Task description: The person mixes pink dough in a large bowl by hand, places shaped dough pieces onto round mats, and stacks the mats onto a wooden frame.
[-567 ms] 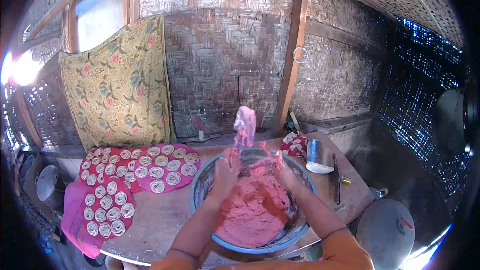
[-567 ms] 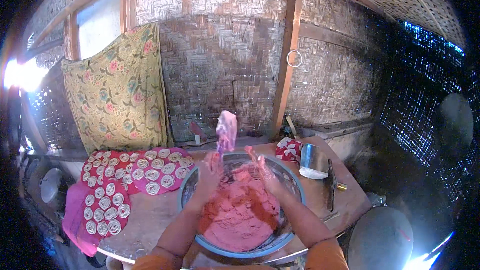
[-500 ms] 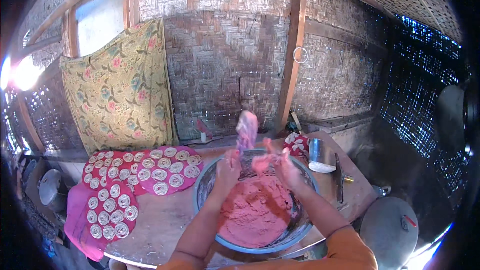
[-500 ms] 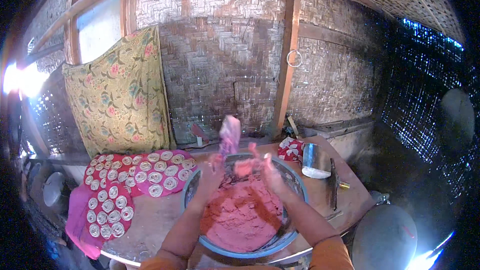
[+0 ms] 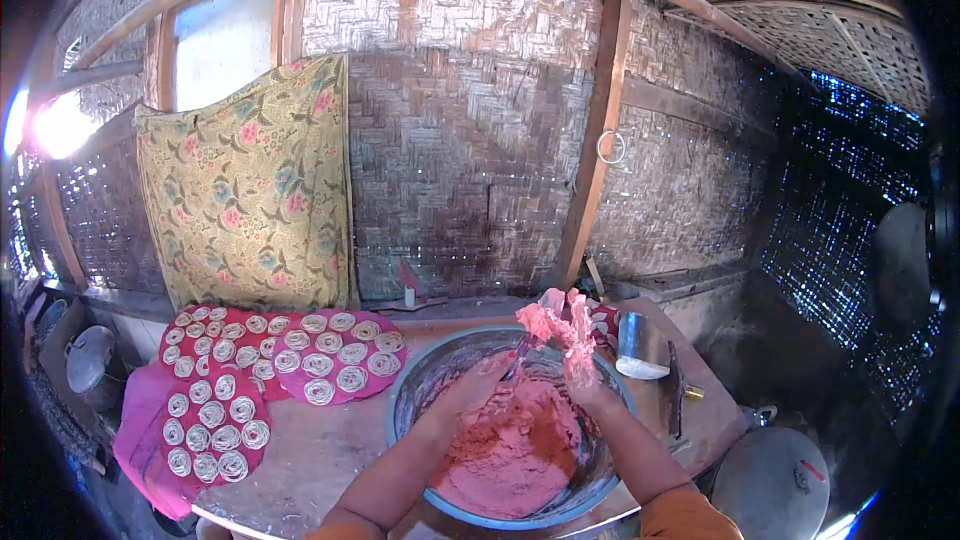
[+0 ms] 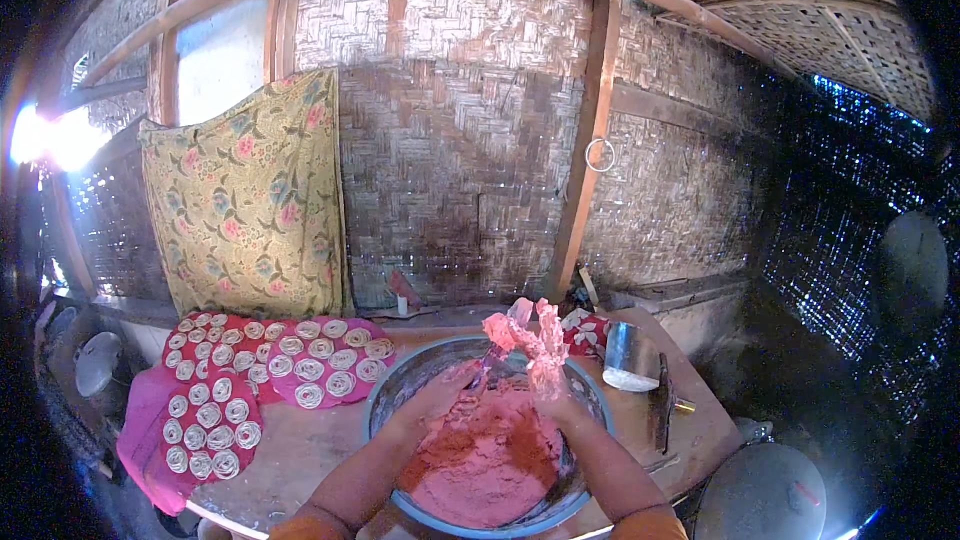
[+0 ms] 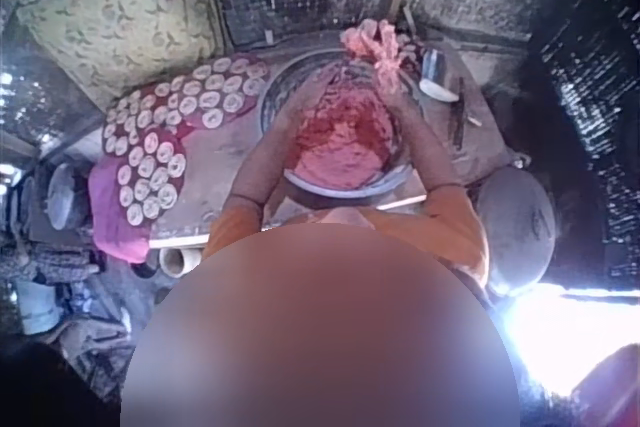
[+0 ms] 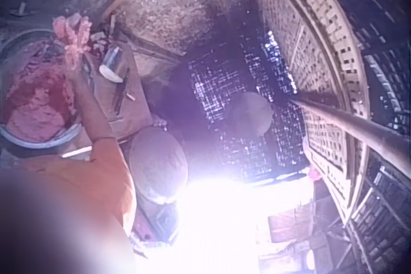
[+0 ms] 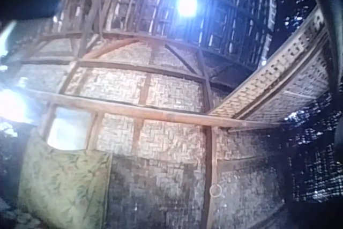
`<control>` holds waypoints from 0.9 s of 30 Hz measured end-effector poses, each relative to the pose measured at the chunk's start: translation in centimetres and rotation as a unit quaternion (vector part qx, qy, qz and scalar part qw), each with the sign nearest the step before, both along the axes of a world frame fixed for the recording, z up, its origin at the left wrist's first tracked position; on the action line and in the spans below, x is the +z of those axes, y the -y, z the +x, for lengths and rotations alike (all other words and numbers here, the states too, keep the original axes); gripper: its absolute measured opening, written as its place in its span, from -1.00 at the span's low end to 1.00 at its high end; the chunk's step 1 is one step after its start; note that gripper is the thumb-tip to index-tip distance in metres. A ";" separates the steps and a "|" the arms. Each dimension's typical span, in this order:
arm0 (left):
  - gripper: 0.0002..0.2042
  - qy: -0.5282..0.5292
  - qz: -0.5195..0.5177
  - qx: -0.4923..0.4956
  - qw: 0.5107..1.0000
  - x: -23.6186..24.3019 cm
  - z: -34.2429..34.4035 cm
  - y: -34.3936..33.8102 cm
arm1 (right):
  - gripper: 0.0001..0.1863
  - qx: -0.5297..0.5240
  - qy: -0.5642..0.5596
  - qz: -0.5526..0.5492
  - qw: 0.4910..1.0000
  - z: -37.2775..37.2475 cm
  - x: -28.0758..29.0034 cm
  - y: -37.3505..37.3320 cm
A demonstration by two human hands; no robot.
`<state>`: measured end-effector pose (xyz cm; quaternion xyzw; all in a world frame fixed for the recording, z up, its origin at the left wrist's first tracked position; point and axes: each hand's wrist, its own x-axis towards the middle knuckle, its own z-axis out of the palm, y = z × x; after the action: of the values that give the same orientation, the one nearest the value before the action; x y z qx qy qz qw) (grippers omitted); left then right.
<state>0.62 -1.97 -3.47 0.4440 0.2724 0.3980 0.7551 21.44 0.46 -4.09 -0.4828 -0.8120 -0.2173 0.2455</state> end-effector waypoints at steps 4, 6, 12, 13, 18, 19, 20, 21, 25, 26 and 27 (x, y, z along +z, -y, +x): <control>-0.79 0.038 -0.017 0.052 0.998 1.8 0.3 0.9 | -0.38 0.054 -0.125 -0.046 0.990 0.5 -0.5 -0.1; -0.78 0.077 0.020 -0.022 0.997 0.6 -1.4 -0.2 | -0.37 0.099 -0.231 -0.069 0.965 0.7 -0.8 -0.3; -0.61 -0.560 0.460 0.261 0.638 0.4 -4.1 0.0 | -0.35 0.294 -0.617 -0.103 0.723 2.4 1.0 -2.3; -0.57 -0.598 0.488 0.224 0.595 0.0 -3.7 0.9 | -0.35 0.312 -0.651 -0.106 0.684 2.7 1.2 -2.5; -0.64 -0.574 0.480 0.253 0.613 1.1 -2.5 0.5 | -0.28 0.334 -0.666 -0.168 0.645 3.5 1.8 -3.0; -0.65 -0.570 0.488 0.258 0.609 0.6 -2.6 0.0 | -0.26 0.345 -0.661 -0.187 0.640 3.5 1.7 -2.9; -0.67 -0.535 0.489 0.267 0.635 -0.5 -2.7 -0.1 | -0.24 0.399 -0.687 -0.274 0.542 3.4 1.5 -2.3; -0.69 -0.496 0.493 0.282 0.657 -1.5 -2.8 -0.6 | -0.21 0.450 -0.695 -0.354 0.435 3.0 2.2 -1.7; -0.78 -0.366 0.423 0.340 0.756 1.8 -0.9 0.6 | -0.11 0.496 -0.701 -0.459 0.229 1.3 4.4 0.6; -0.78 -0.380 0.437 0.339 0.741 1.7 -0.3 0.4 | -0.09 0.514 -0.686 -0.471 0.209 1.3 4.3 0.8; -0.78 -0.394 0.453 0.339 0.724 1.4 0.2 0.3 | -0.11 0.545 -0.664 -0.474 0.195 1.1 4.3 1.1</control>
<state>0.79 -2.29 -2.06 0.7283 0.4652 0.4925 0.1034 22.58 -0.63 0.26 0.0873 -0.3615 0.7964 0.4769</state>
